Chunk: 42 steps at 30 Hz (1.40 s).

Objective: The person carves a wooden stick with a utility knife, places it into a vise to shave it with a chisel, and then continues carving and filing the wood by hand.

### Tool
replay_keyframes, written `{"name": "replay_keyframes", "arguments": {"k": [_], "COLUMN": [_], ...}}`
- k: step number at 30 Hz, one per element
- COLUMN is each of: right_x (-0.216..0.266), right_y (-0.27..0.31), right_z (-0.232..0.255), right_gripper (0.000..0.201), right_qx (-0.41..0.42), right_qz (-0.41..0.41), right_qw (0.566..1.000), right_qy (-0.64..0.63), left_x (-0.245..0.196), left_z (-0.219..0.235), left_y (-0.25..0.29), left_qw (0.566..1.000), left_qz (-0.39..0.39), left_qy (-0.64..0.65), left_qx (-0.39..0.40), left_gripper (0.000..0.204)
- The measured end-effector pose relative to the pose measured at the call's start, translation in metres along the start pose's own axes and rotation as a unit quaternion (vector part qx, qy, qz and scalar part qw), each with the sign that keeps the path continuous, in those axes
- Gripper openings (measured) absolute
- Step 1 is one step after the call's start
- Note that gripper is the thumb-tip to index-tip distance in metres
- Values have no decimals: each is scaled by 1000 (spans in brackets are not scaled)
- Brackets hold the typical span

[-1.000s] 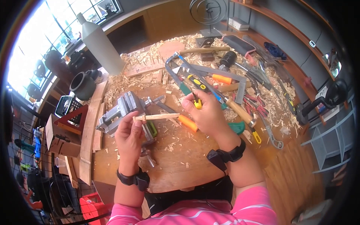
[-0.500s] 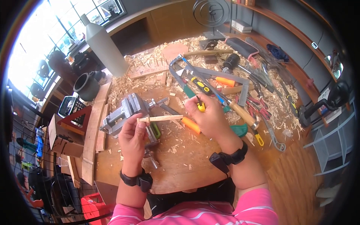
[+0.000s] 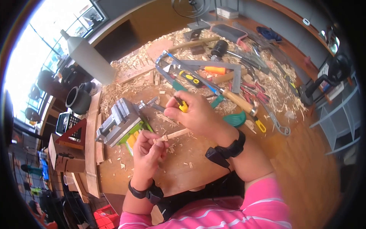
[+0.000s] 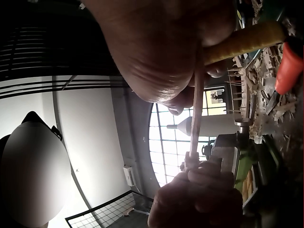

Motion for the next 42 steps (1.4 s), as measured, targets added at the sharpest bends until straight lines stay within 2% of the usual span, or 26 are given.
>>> {"name": "replay_keyframes", "arguments": {"k": [3, 5, 6, 8, 9, 10, 11, 12, 13, 14, 15, 16, 17, 18, 19, 21, 26, 33, 37, 39, 42], "right_x": [-3, -3, -5, -6, -7, -5, -1, 0, 3, 5, 1, 0, 4, 6, 8, 4, 5, 6, 8, 11, 13], "right_y": [-1, -3, -1, -2, -3, -3, -2, -1, 0, 0, 2, 1, 2, 4, 4, 5, 11, 14, 16, 14, 11], "right_z": [5, 8, 8, 7, 8, 15, 21, 26, 31, 31, 22, 12, -3, -16, -24, -29, -41, -49, -45, -41, -31], "right_gripper": [20, 22, 22, 27, 27, 30, 33, 33, 34, 35, 31, 31, 31, 31, 31, 31, 31, 28, 28, 28, 28], "right_qx": [-27, -57, -57, -39, -35, -88, -138, -130, -125, -118, -73, -59, 5, 64, 77, 95, 115, 133, 129, 91, 83], "right_qz": [38, 54, 51, 79, 81, 123, 166, 170, 177, 184, 147, 153, 216, 276, 318, 302, 285, 335, 342, 351, 328], "right_qw": [999, 997, 997, 996, 996, 988, 976, 976, 973, 968, 980, 980, 964, 940, 922, 921, 916, 897, 894, 894, 905], "right_qy": [25, 27, 28, 19, 19, 25, 30, 28, 78, 125, 117, 114, 153, 192, 207, 226, 259, 254, 260, 264, 258], "left_x": [12, 21, 21, 19, 21, 20, 18, 16, 13, 9, 2, -4, -6, -8, -11, -12, -9, -7, -10, -11, -9], "left_z": [1, -12, -19, -38, -38, -35, -30, -23, -14, -11, -8, -5, -4, -2, -2, 0, -3, 2, 2, 0, -3], "left_y": [1, 3, 6, 13, 10, 9, 7, 5, 2, 1, -1, -1, -1, -1, 0, 1, 3, 5, 7, 10, 15], "left_qw": [998, 989, 989, 974, 959, 960, 977, 988, 996, 998, 999, 997, 996, 996, 995, 994, 996, 998, 999, 998, 996], "left_qz": [8, 50, 52, 138, 105, 103, 101, 94, 37, 29, 4, -20, -29, -35, -50, -68, -44, -44, -41, -43, -50], "left_qy": [-32, -106, -104, -51, -111, -110, -57, -4, 13, 16, 47, 78, 78, 80, 79, 85, 64, 36, 25, 24, -9], "left_qx": [44, 85, 86, 170, 238, 234, 180, 123, 74, 59, 19, -19, -28, -33, -31, -27, -37, -20, 20, 40, 69], "left_gripper": [13, 24, 24, 36, 45, 45, 41, 37, 35, 35, 35, 35, 44, 44, 46, 49, 59, 63, 63, 62, 62]}}
Point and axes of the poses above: each hand's wrist, its own y-axis away from the middle knuckle, its own z-axis out of the back of the hand, x = y × z, the point moved 4 cm from there along -y, towards the middle knuckle, and after that the axes turned 10 degrees about -y, right-handed, at the moved point
